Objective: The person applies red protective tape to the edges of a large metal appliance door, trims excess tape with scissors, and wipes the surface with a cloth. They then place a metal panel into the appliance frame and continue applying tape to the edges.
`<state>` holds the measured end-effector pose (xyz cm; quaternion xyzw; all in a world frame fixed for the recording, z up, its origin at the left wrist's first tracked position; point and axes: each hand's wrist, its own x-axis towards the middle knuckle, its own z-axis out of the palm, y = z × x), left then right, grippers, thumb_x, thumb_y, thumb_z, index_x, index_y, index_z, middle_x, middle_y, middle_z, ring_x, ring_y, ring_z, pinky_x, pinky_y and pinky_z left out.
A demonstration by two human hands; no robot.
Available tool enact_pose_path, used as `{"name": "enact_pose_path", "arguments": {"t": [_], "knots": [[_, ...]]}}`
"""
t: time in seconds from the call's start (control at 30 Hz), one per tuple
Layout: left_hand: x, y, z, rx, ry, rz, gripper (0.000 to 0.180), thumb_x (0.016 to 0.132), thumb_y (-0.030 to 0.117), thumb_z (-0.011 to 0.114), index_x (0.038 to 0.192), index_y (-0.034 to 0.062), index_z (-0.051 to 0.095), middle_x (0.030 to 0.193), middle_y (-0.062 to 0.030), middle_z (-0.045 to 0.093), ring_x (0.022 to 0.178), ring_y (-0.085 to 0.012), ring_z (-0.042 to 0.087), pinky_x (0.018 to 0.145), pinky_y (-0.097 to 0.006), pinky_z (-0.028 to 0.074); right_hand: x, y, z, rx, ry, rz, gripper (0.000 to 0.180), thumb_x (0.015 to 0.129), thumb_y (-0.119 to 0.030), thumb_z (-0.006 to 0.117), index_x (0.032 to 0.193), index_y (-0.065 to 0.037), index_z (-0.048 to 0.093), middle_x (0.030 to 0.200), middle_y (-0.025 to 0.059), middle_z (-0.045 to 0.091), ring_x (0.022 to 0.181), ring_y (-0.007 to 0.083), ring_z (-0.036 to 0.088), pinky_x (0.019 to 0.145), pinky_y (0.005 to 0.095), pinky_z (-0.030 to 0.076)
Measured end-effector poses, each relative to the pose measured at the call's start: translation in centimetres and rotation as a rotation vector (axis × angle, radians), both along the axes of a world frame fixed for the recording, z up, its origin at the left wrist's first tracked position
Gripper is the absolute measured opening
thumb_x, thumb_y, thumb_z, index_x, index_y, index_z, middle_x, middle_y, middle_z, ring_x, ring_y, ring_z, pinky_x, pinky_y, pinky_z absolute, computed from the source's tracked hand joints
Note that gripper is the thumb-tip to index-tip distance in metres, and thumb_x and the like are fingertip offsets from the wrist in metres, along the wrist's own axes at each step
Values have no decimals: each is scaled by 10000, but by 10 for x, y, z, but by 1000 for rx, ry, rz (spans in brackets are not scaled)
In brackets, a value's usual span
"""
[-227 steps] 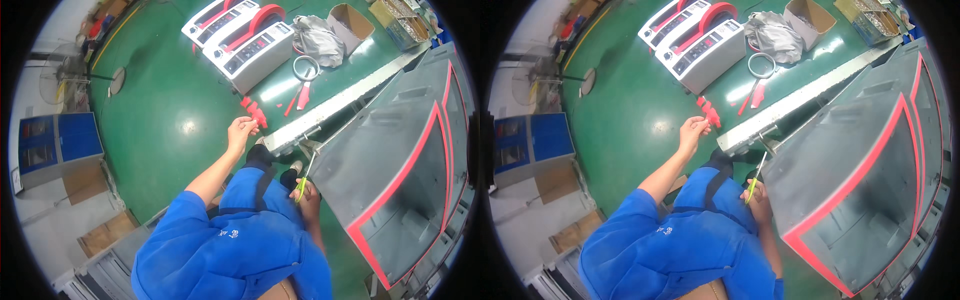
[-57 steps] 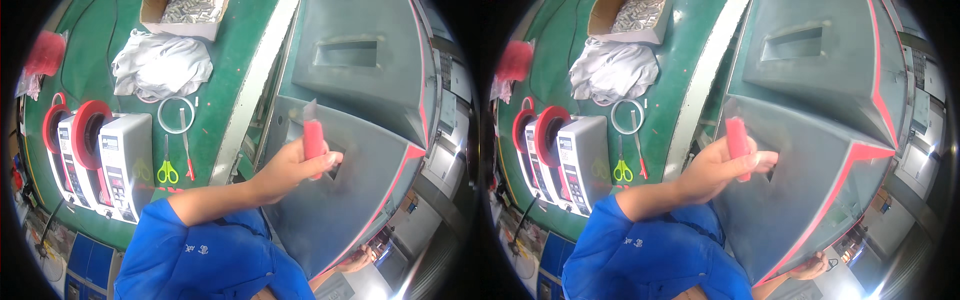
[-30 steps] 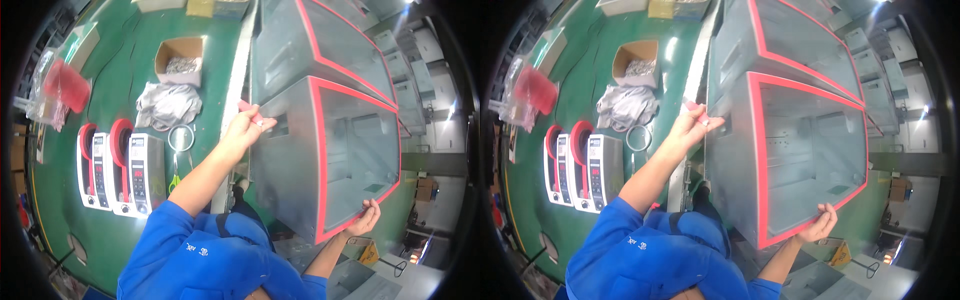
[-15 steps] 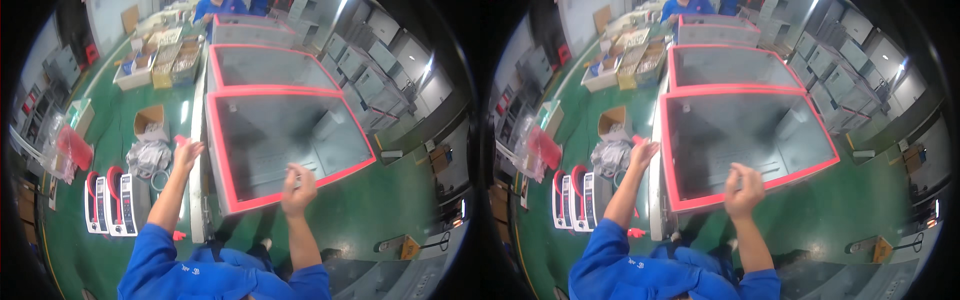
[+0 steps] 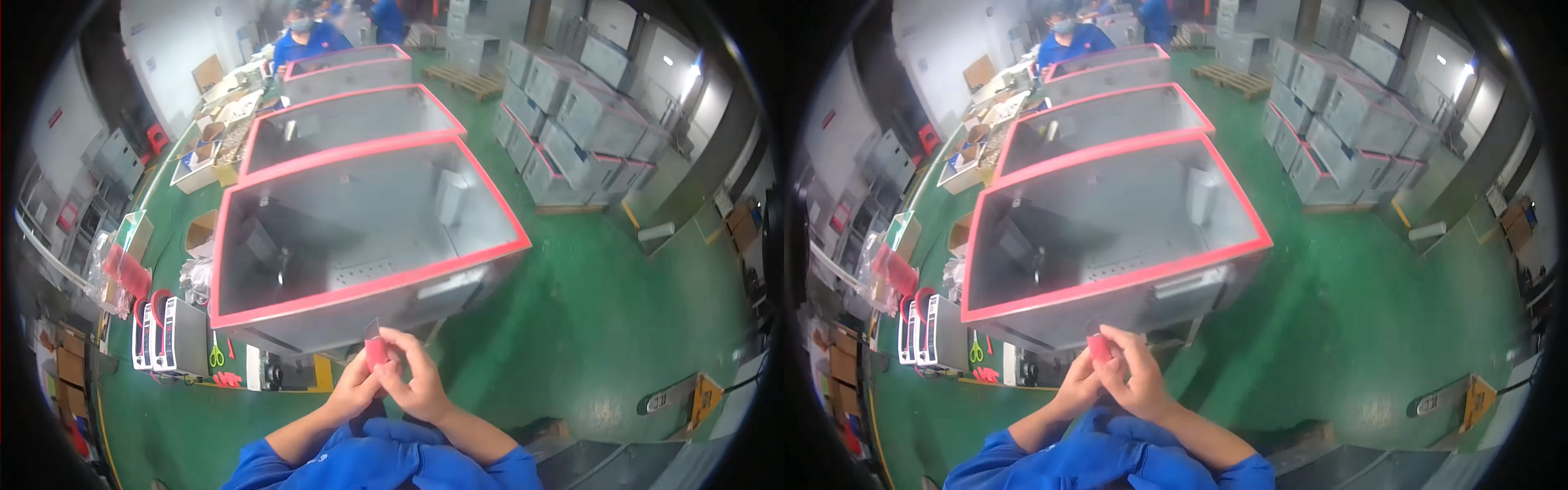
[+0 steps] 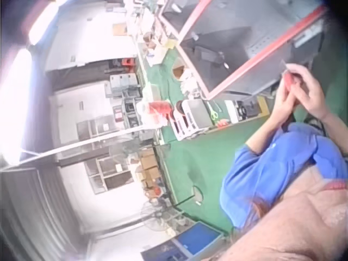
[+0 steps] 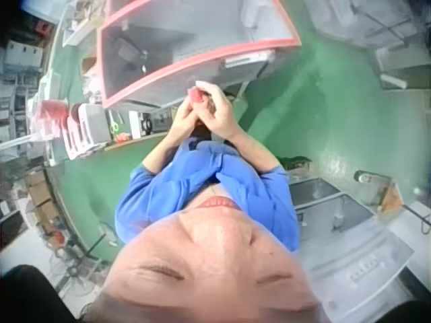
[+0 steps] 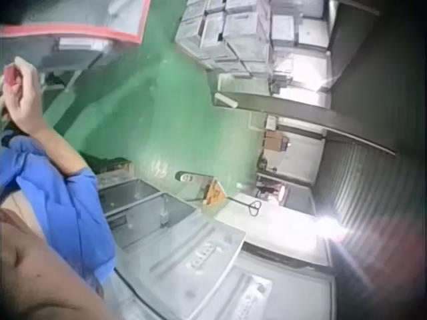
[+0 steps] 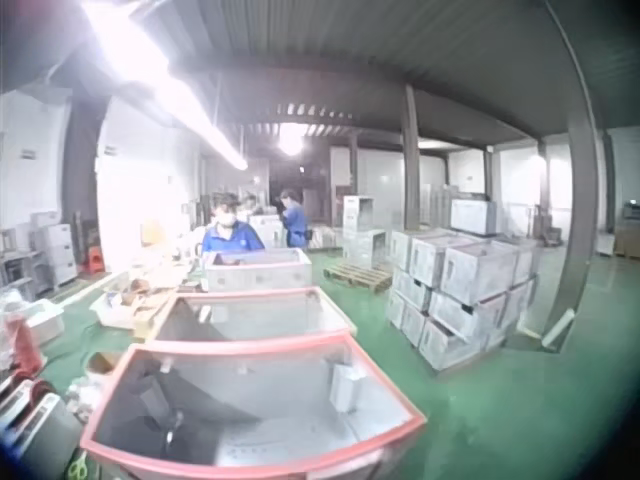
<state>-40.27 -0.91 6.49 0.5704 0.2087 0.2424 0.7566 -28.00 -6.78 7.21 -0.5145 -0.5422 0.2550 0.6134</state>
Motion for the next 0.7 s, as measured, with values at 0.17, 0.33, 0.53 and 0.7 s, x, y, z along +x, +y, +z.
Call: {"name": "enact_pose_path", "arguments": {"t": [0.17,0.33,0.53,0.7], "knots": [[77,-9,-20,264,135,-193,259,904,93,414,1151,22,389,974,-45,500,866,-107,491,735,-247,417,63,-21,-21,-107,457,-20,341,847,-119,538,1160,-3,471,1047,158,567,992,205,550,853,290,419],[156,4,-19,709,162,-282,452,844,122,546,1231,-8,352,977,-165,537,858,-255,551,732,-312,450,132,-28,-44,7,282,-397,199,934,-154,353,910,8,465,1003,176,583,918,213,560,833,320,430],[214,39,16,1010,-267,-220,407,683,-45,641,1073,-55,522,990,-209,557,877,-325,571,767,-379,469,233,-37,-69,35,680,-838,212,940,-225,339,938,-39,443,593,46,448,418,99,387,371,219,314],[225,57,44,1193,-198,-51,242,663,-12,654,884,-82,585,907,-212,567,809,-318,584,687,-364,485,252,-4,-124,-231,913,-612,292,941,-265,353,965,-29,522,621,-5,449,468,45,354,410,188,271]]}}
